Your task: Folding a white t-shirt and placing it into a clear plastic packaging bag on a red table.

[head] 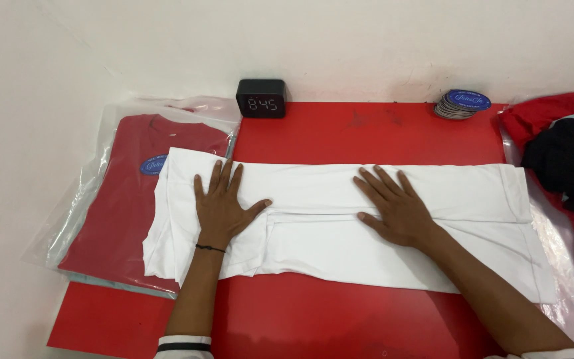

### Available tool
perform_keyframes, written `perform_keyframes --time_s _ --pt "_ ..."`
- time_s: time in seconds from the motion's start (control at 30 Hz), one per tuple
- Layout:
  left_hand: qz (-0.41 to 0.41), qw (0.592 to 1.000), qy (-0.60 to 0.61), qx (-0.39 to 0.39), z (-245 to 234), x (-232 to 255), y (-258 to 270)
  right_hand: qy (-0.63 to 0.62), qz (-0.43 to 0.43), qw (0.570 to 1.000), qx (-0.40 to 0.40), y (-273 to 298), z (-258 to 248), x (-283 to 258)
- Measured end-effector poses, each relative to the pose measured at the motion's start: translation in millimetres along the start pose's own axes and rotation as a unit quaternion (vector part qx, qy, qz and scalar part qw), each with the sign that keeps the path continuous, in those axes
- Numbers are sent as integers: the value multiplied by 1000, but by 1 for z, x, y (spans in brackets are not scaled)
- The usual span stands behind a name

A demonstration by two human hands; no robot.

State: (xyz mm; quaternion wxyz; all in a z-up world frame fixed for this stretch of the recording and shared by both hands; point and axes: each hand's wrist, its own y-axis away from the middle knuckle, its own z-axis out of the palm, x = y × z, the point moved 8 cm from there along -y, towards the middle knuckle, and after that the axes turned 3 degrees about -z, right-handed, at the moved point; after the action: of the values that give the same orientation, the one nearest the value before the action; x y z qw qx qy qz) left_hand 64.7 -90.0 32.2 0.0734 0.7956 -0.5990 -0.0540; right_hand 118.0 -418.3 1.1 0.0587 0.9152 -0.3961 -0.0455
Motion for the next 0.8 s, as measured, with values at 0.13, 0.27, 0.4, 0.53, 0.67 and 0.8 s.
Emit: perform_keyframes --time_s 0.13,0.27,0.4,0.53,0.67,0.8 --pt "13 997 56 51 -1 -8 -2 21 54 998 -3 20 13 44" --pt "62 981 150 103 -3 -22 3 -57 107 992 -34 26 5 61" --pt "70 971 155 165 -8 -46 12 -31 58 997 37 3 -23 12" --pt "47 969 106 217 -4 -76 22 -79 -134 974 167 -19 -41 -70" --pt "57 967 97 230 -3 -93 36 -193 -340 891 230 -19 -65 -153" --pt "105 948 193 230 -28 -90 70 -179 -406 875 194 -28 -51 -197"
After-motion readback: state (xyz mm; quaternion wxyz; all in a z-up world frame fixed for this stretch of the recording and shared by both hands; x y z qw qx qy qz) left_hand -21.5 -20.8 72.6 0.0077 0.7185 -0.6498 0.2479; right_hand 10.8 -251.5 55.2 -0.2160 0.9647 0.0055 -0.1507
